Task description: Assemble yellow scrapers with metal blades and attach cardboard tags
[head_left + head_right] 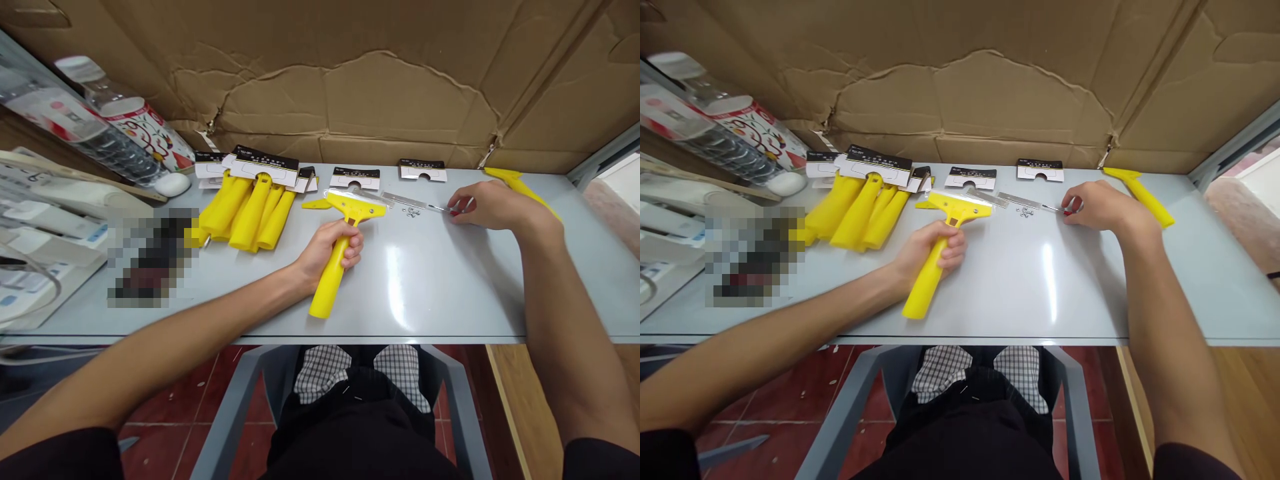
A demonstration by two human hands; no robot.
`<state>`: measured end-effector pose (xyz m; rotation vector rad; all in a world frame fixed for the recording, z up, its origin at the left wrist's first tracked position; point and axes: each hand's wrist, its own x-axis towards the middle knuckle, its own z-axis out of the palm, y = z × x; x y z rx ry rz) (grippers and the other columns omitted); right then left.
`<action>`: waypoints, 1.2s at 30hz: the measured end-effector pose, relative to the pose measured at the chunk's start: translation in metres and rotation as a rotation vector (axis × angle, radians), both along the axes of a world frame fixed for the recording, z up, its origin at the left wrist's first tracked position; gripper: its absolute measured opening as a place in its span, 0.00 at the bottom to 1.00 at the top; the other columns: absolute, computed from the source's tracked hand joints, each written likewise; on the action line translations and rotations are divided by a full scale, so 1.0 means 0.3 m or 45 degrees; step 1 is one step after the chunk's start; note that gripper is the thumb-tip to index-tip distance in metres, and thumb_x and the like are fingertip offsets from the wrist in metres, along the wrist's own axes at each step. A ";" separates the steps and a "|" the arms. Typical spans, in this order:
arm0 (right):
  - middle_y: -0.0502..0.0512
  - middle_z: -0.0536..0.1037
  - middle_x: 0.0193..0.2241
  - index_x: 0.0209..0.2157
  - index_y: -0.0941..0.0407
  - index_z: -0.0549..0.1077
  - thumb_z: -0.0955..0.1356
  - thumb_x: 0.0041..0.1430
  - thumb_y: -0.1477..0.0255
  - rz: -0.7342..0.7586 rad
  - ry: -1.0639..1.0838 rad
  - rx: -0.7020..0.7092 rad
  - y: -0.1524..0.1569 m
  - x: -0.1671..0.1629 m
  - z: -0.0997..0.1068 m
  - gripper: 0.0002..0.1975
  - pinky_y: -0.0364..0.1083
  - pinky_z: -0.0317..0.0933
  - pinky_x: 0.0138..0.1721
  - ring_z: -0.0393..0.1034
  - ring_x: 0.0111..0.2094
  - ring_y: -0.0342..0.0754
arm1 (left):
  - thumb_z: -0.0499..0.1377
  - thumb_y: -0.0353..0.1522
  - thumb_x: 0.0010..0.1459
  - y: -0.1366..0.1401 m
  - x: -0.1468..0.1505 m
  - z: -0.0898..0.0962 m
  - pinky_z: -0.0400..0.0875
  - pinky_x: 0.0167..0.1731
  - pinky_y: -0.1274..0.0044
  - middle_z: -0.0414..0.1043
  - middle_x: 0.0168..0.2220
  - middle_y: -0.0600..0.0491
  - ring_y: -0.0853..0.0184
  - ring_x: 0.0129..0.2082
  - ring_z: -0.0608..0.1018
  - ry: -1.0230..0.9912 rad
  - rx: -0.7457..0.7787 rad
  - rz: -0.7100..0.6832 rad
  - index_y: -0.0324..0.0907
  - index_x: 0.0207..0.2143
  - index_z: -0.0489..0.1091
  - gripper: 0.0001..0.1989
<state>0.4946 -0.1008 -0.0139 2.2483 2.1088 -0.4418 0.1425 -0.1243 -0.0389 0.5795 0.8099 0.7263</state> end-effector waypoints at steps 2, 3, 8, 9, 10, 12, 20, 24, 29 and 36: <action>0.59 0.85 0.43 0.45 0.46 0.85 0.78 0.56 0.61 -0.015 -0.007 -0.019 0.004 0.017 -0.002 0.14 0.58 0.72 0.40 0.78 0.43 0.62 | 0.60 0.25 0.53 -0.001 0.001 0.002 0.57 0.13 0.87 0.63 0.21 0.59 0.79 0.15 0.60 0.005 0.000 0.007 0.43 0.28 0.61 0.09; 0.58 0.85 0.44 0.45 0.46 0.85 0.78 0.56 0.62 -0.033 -0.017 -0.039 0.005 0.027 -0.002 0.14 0.58 0.72 0.39 0.78 0.43 0.62 | 0.60 0.26 0.53 -0.002 0.002 0.002 0.57 0.13 0.87 0.63 0.21 0.59 0.79 0.15 0.60 0.009 0.002 0.009 0.43 0.28 0.61 0.09; 0.57 0.86 0.44 0.42 0.46 0.86 0.76 0.58 0.63 0.027 -0.021 -0.048 0.002 0.034 0.000 0.10 0.56 0.71 0.37 0.78 0.42 0.59 | 0.61 0.26 0.53 -0.004 0.001 -0.004 0.57 0.14 0.86 0.64 0.21 0.58 0.79 0.15 0.61 0.032 0.040 -0.005 0.43 0.27 0.61 0.09; 0.57 0.86 0.43 0.42 0.47 0.86 0.76 0.58 0.63 0.059 0.005 -0.047 -0.001 0.021 -0.001 0.10 0.55 0.71 0.37 0.78 0.41 0.58 | 0.61 0.26 0.53 -0.003 0.001 -0.005 0.57 0.14 0.86 0.64 0.21 0.58 0.79 0.15 0.61 0.035 0.050 -0.007 0.43 0.27 0.61 0.09; 0.56 0.86 0.42 0.42 0.47 0.86 0.76 0.58 0.62 0.087 0.037 -0.052 -0.006 0.002 -0.003 0.10 0.54 0.72 0.37 0.79 0.41 0.57 | 0.61 0.26 0.53 -0.002 0.000 -0.006 0.57 0.14 0.86 0.64 0.21 0.58 0.79 0.15 0.61 0.037 0.058 -0.009 0.43 0.27 0.61 0.10; 0.55 0.86 0.41 0.43 0.47 0.86 0.75 0.59 0.62 0.131 0.092 -0.059 -0.018 -0.048 -0.007 0.11 0.53 0.72 0.38 0.79 0.41 0.55 | 0.61 0.27 0.53 -0.001 0.000 -0.008 0.57 0.14 0.86 0.64 0.21 0.58 0.79 0.15 0.61 0.040 0.069 -0.012 0.43 0.26 0.60 0.10; 0.53 0.86 0.38 0.45 0.49 0.85 0.73 0.62 0.64 0.384 0.272 -0.048 -0.071 -0.215 -0.003 0.11 0.50 0.69 0.36 0.79 0.36 0.52 | 0.62 0.27 0.53 -0.004 -0.002 -0.004 0.58 0.14 0.86 0.63 0.21 0.58 0.78 0.15 0.62 0.075 0.119 -0.025 0.42 0.25 0.61 0.10; 0.54 0.86 0.39 0.45 0.51 0.84 0.73 0.61 0.65 0.446 0.322 0.095 -0.076 -0.225 0.011 0.12 0.51 0.70 0.39 0.79 0.39 0.54 | 0.62 0.27 0.52 -0.009 0.000 0.001 0.59 0.14 0.86 0.63 0.20 0.58 0.78 0.15 0.62 0.084 0.143 -0.022 0.42 0.24 0.61 0.10; 0.57 0.86 0.39 0.45 0.51 0.83 0.71 0.63 0.64 0.437 0.351 0.335 -0.080 -0.219 0.023 0.12 0.56 0.71 0.43 0.80 0.41 0.58 | 0.61 0.27 0.52 -0.009 0.003 0.004 0.58 0.13 0.86 0.63 0.19 0.58 0.78 0.15 0.61 0.092 0.143 -0.006 0.42 0.23 0.62 0.10; 0.56 0.85 0.39 0.43 0.49 0.83 0.71 0.63 0.65 0.486 0.445 0.532 -0.091 -0.237 0.031 0.09 0.58 0.72 0.42 0.79 0.39 0.59 | 0.62 0.28 0.52 -0.002 -0.002 -0.014 0.58 0.13 0.86 0.63 0.19 0.58 0.79 0.13 0.62 0.065 0.172 -0.036 0.41 0.23 0.63 0.09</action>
